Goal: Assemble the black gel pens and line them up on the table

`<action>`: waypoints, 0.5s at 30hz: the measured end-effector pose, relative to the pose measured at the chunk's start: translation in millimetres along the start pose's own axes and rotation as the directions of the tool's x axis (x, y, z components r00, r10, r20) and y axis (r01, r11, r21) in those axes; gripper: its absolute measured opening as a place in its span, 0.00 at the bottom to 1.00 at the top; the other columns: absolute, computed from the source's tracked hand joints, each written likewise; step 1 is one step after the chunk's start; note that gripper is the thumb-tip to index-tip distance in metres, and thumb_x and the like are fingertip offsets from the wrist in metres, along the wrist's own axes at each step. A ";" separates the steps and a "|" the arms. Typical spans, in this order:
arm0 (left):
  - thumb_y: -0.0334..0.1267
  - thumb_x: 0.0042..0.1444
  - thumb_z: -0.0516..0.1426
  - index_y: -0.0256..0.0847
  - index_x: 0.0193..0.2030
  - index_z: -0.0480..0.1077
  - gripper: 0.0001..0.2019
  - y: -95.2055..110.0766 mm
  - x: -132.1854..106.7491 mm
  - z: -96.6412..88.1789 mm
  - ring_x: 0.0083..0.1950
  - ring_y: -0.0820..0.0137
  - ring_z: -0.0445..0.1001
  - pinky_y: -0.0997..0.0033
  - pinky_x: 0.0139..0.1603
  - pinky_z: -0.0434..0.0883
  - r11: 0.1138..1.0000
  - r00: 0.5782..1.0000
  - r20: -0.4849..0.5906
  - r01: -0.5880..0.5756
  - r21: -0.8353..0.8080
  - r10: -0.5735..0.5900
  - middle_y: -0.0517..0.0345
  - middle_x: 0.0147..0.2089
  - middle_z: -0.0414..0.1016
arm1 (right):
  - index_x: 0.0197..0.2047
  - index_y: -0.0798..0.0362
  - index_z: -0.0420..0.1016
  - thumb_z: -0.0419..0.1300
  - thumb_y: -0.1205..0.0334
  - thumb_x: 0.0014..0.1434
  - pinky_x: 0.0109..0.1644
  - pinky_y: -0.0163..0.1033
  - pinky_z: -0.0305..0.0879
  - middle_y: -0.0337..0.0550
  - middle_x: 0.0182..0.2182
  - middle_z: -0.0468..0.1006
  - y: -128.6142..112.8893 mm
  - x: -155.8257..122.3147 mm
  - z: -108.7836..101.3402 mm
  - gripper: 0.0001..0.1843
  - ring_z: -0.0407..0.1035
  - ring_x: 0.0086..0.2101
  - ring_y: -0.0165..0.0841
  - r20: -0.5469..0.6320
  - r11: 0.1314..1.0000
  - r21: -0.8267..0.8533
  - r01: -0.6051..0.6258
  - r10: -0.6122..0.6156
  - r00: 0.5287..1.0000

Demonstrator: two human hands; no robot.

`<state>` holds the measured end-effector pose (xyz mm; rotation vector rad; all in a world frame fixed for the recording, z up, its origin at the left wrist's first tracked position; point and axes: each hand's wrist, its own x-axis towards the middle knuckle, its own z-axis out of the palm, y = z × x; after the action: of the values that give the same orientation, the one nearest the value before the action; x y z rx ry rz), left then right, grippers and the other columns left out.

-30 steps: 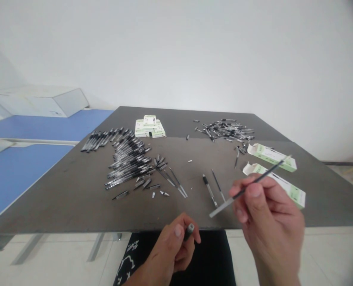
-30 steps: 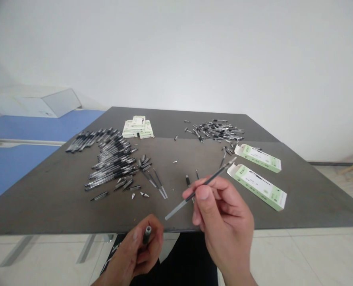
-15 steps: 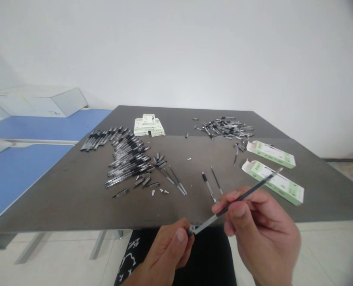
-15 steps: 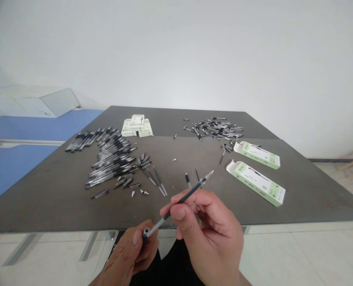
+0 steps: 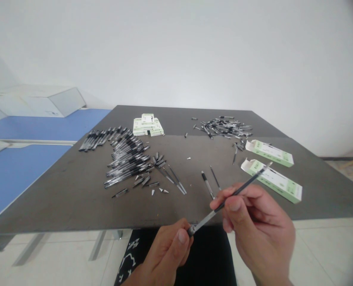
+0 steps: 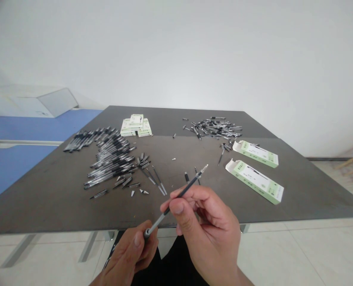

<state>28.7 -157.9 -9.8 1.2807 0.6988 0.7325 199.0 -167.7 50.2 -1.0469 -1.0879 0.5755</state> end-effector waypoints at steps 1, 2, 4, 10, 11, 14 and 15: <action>0.70 0.71 0.45 0.45 0.30 0.57 0.31 -0.5 0.2 -0.3 0.22 0.74 0.48 0.66 0.24 0.46 1.000 1.000 0.002 -0.004 0.004 0.004 0.68 0.23 0.49 | 0.41 0.48 0.84 0.70 0.54 0.69 0.20 0.27 0.72 0.39 0.29 0.88 -0.1 0.5 0.3 0.07 0.72 0.18 0.25 -0.004 1.000 -0.007 0.004 -0.004 1.000; 0.70 0.71 0.45 0.45 0.30 0.57 0.31 -1.0 0.4 -0.8 0.22 0.74 0.48 0.66 0.24 0.47 1.000 1.000 0.003 -0.009 0.009 0.009 0.68 0.23 0.49 | 0.41 0.48 0.83 0.69 0.54 0.69 0.19 0.27 0.71 0.39 0.29 0.88 -0.2 0.9 0.4 0.08 0.72 0.18 0.25 -0.007 1.000 -0.014 0.008 -0.008 1.000; 0.69 0.72 0.45 0.45 0.30 0.57 0.30 -1.6 0.5 -2.2 0.23 0.73 0.49 0.66 0.24 0.48 1.000 1.000 0.004 -0.017 0.015 0.017 0.68 0.23 0.50 | 0.42 0.47 0.83 0.69 0.54 0.70 0.20 0.27 0.72 0.38 0.29 0.88 0.2 1.8 0.0 0.07 0.72 0.18 0.25 0.004 1.000 -0.022 0.011 -0.011 1.000; 0.68 0.73 0.46 0.44 0.31 0.60 0.30 -0.8 1.8 -6.1 0.22 0.74 0.50 0.67 0.24 0.48 0.998 0.999 0.031 -0.032 0.061 0.030 0.67 0.23 0.52 | 0.43 0.46 0.84 0.70 0.59 0.69 0.22 0.25 0.73 0.38 0.30 0.88 2.2 1.3 -2.1 0.02 0.73 0.20 0.24 0.022 1.000 -0.009 0.003 -0.003 1.000; 0.67 0.73 0.46 0.44 0.32 0.60 0.30 -0.8 2.1 -6.1 0.23 0.74 0.51 0.67 0.25 0.48 0.997 0.999 0.029 -0.048 0.064 0.046 0.67 0.23 0.52 | 0.44 0.46 0.84 0.70 0.59 0.70 0.22 0.25 0.73 0.37 0.30 0.88 2.3 0.9 -1.9 0.02 0.73 0.20 0.24 0.022 1.000 -0.006 0.003 -0.003 1.000; 0.67 0.74 0.46 0.44 0.32 0.59 0.29 -2.1 1.2 -5.4 0.24 0.74 0.51 0.68 0.25 0.48 0.995 0.996 0.027 -0.088 0.049 0.087 0.67 0.25 0.52 | 0.44 0.45 0.84 0.70 0.60 0.70 0.23 0.23 0.72 0.35 0.31 0.89 2.2 0.4 -1.3 0.01 0.72 0.20 0.23 0.031 1.000 -0.006 -0.005 0.005 1.000; 0.66 0.74 0.46 0.44 0.32 0.59 0.29 -3.1 0.3 -5.3 0.24 0.73 0.51 0.68 0.25 0.49 0.995 0.995 0.026 -0.093 0.047 0.092 0.66 0.26 0.52 | 0.44 0.44 0.84 0.69 0.60 0.70 0.23 0.23 0.72 0.35 0.31 0.89 2.1 0.4 -1.4 0.01 0.71 0.20 0.22 0.035 1.000 -0.008 -0.006 0.006 0.999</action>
<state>24.9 -155.1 -13.6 1.3709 0.6444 0.7790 200.7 -167.0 48.4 -1.0508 -1.1190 0.5967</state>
